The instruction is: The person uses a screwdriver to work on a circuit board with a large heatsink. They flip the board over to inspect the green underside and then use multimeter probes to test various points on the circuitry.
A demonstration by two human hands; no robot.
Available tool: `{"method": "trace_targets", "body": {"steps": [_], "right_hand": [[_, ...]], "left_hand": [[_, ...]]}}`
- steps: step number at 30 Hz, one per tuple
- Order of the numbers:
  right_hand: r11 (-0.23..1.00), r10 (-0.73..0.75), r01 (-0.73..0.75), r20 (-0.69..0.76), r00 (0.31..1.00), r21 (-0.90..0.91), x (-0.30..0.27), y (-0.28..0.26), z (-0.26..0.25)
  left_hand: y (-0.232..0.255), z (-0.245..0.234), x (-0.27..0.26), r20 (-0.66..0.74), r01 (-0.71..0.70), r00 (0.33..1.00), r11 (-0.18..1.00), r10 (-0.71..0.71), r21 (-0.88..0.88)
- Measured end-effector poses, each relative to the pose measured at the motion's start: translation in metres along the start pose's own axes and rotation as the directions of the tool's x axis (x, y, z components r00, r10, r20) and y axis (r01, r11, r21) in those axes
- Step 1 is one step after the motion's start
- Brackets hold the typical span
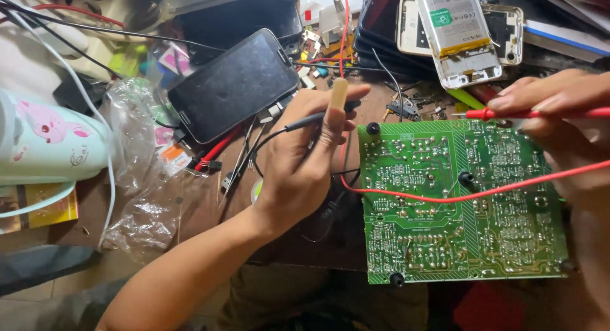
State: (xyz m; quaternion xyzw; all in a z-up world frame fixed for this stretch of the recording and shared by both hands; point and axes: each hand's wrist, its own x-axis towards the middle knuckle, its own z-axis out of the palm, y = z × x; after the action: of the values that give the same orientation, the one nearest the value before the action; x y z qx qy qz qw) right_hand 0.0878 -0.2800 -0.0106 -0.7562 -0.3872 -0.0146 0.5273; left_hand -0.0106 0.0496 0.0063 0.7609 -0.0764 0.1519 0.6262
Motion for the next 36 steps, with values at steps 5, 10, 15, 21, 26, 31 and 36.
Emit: {"method": "trace_targets", "body": {"steps": [5,10,15,21,26,31,36], "right_hand": [[0.993,0.044,-0.051,-0.070,0.997,-0.107,-0.039,0.029,-0.034],[0.998,0.029,-0.037,-0.159,0.987,-0.043,-0.028,0.024,-0.008],[0.994,-0.011,-0.010,-0.201,0.979,-0.105,-0.026,0.004,0.015],[0.985,0.138,-0.166,-0.344,0.929,-0.053,-0.055,0.007,0.013],[0.995,0.089,-0.097,-0.221,0.971,-0.028,-0.059,0.009,-0.006],[0.983,0.045,-0.042,0.013,0.999,-0.179,-0.013,-0.057,0.010],[0.992,0.026,-0.021,0.047,0.999,-0.121,0.013,-0.065,0.024]], "left_hand": [[0.002,0.002,-0.004,-0.051,0.022,0.998,0.994,-0.028,-0.110],[0.010,0.000,-0.005,-0.060,0.067,0.996,0.997,-0.069,-0.032],[0.010,0.001,-0.004,-0.102,0.050,0.993,0.995,-0.059,-0.087],[0.006,0.002,-0.003,-0.068,0.055,0.995,0.978,-0.070,-0.203],[0.008,-0.007,0.000,-0.057,-0.072,0.996,0.995,0.075,0.065],[0.008,-0.003,-0.002,-0.087,-0.070,0.994,0.990,0.059,-0.125],[0.008,0.004,-0.005,-0.163,-0.110,0.982,0.990,0.095,-0.083]]}}
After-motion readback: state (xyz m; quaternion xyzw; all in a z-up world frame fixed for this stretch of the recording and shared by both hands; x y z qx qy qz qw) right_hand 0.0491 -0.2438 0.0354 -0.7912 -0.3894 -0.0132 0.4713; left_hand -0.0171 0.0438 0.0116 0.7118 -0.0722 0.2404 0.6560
